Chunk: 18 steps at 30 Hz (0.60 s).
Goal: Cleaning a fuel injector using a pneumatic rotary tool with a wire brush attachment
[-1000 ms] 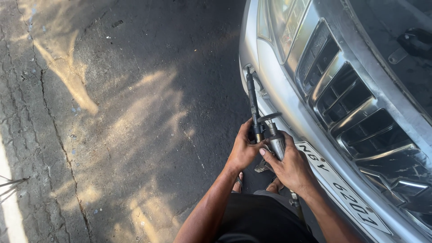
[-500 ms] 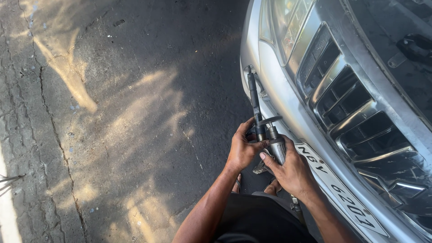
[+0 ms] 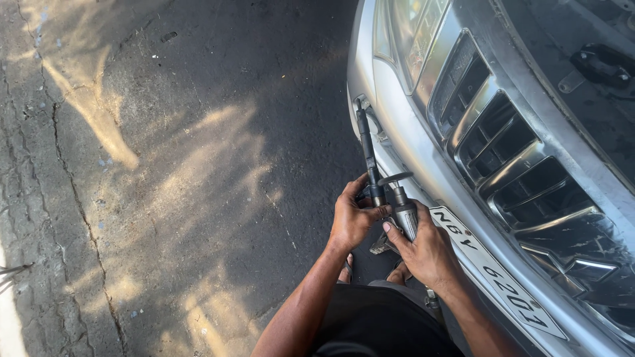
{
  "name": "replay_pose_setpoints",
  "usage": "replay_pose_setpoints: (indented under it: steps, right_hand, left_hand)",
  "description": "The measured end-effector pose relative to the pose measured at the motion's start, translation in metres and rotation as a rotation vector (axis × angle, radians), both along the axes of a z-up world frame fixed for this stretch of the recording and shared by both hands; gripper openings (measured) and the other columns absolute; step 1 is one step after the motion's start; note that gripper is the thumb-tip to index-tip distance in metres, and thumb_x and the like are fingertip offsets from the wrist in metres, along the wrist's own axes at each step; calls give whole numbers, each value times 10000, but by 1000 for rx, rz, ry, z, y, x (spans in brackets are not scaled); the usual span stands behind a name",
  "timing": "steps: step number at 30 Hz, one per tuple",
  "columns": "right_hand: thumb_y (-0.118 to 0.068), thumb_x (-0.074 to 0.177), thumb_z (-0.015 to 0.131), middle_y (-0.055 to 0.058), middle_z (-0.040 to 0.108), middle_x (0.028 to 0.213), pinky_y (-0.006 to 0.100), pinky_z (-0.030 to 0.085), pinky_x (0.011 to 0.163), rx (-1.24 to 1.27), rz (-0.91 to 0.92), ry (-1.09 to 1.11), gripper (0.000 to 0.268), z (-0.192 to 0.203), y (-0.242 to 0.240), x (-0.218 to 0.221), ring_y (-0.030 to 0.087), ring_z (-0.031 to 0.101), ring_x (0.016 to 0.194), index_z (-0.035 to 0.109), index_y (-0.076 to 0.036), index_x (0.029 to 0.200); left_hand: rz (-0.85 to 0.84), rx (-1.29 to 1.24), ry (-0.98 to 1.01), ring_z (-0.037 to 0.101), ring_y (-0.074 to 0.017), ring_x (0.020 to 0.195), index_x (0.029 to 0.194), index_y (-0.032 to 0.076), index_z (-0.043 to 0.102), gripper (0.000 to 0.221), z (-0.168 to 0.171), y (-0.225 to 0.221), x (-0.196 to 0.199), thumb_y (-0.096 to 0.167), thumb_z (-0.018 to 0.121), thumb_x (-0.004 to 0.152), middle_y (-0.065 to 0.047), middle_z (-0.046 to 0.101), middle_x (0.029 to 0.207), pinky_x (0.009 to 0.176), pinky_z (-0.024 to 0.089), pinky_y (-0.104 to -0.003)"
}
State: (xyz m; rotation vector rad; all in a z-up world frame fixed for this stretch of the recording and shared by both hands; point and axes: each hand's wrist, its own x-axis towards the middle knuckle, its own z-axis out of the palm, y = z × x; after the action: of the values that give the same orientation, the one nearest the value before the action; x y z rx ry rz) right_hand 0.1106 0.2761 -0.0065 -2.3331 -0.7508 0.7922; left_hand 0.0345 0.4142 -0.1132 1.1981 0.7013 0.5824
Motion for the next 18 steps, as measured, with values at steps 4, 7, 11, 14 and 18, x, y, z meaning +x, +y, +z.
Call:
replay_pose_setpoints:
  steps: [4,7,11,14,18]
  right_hand:
    - [-470,896,718,292,766,910,604,602,762,-8,-13,-11,709,3,-3,-1,488,757,906,493,-78,1442]
    - [-456,893,722,276,771,898,607,604,766,11,-10,0,692,2,-4,-4,486,757,897,501,-83,1431]
    - [-431,889,735,279,771,900,599,613,767,25,2,20,692,10,0,-11,476,765,884,500,-86,1440]
    - [-412,887,745,280,768,900,595,617,760,37,20,18,696,5,2,-12,466,769,873,497,-75,1444]
    - [-520,830,682,184,780,1031,480,538,859,-158,81,-43,783,3,6,-12,423,705,1040,421,-238,1511]
  left_hand:
    - [14,-42,-19,722,-302,928,1431,-53,550,925,2,-3,0,58,963,611,-182,602,1185,710,659,-323]
    - [22,-46,-27,735,-279,910,1419,-43,571,923,7,-4,0,70,975,597,-169,605,1159,691,664,-308]
    - [24,63,28,724,-259,883,1402,-22,597,869,-7,-3,0,80,956,618,-167,614,1134,685,644,-329]
    - [17,115,63,716,-244,859,1401,-10,605,834,-2,-7,2,88,933,640,-171,638,1115,674,633,-315]
    - [-69,59,83,455,-18,679,1363,82,664,696,40,-8,-5,134,826,689,77,582,805,635,448,-218]
